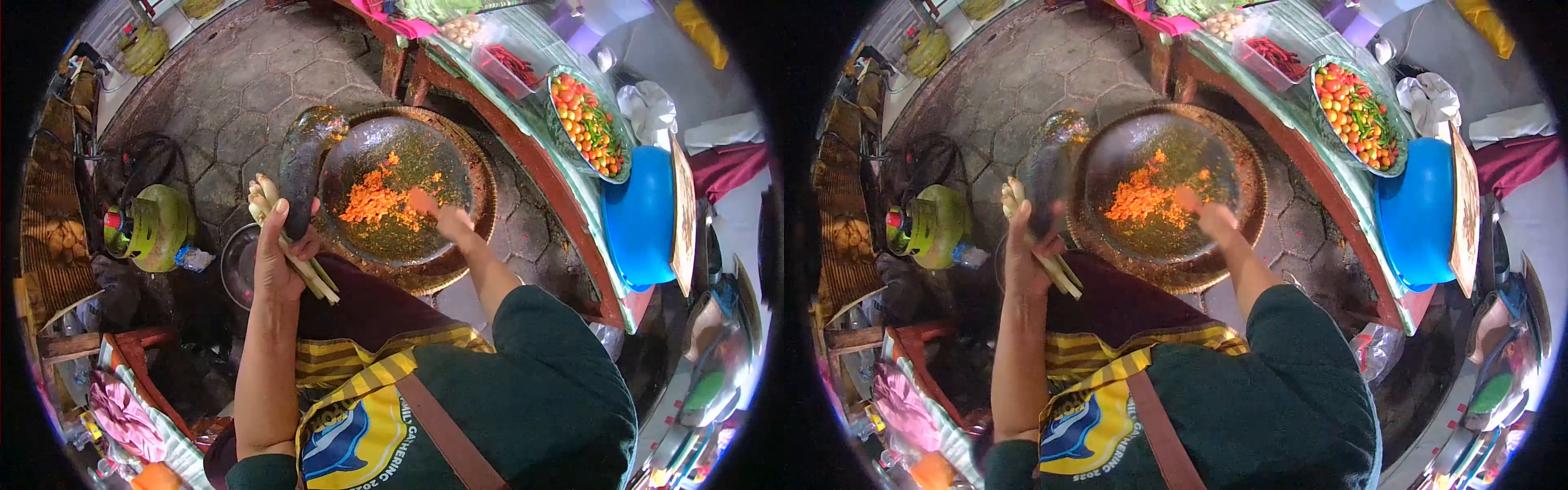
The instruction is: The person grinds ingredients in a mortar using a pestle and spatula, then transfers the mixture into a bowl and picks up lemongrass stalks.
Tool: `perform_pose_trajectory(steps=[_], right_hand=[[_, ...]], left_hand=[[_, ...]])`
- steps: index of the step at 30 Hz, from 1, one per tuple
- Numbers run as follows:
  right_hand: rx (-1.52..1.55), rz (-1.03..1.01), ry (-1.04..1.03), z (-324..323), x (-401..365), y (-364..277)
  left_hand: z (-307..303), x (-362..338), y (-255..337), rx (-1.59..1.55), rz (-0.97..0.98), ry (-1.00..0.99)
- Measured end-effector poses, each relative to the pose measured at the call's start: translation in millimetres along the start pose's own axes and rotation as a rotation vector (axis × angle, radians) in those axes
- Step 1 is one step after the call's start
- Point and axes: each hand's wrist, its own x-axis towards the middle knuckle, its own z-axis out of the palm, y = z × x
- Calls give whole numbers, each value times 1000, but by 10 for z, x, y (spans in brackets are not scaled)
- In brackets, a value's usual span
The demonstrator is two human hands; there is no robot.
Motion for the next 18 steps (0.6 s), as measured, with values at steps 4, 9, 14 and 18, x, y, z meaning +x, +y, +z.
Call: perform_pose_trajectory(steps=[4, 9, 14, 18], right_hand=[[153, 276, 289, -382, 229, 376], [-289, -101, -75, 243, 774, 374], [-272, -152, 136, -506, 624, 183], [-373, 46, -13, -1425, 431, 187]], left_hand=[[-61, 63, 0, 39, -7, 44], [-25, 99, -9, 40, -11, 45], [-116, 150, -35, 65, -14, 52], [-88, 148, -42, 45, -27, 93]])
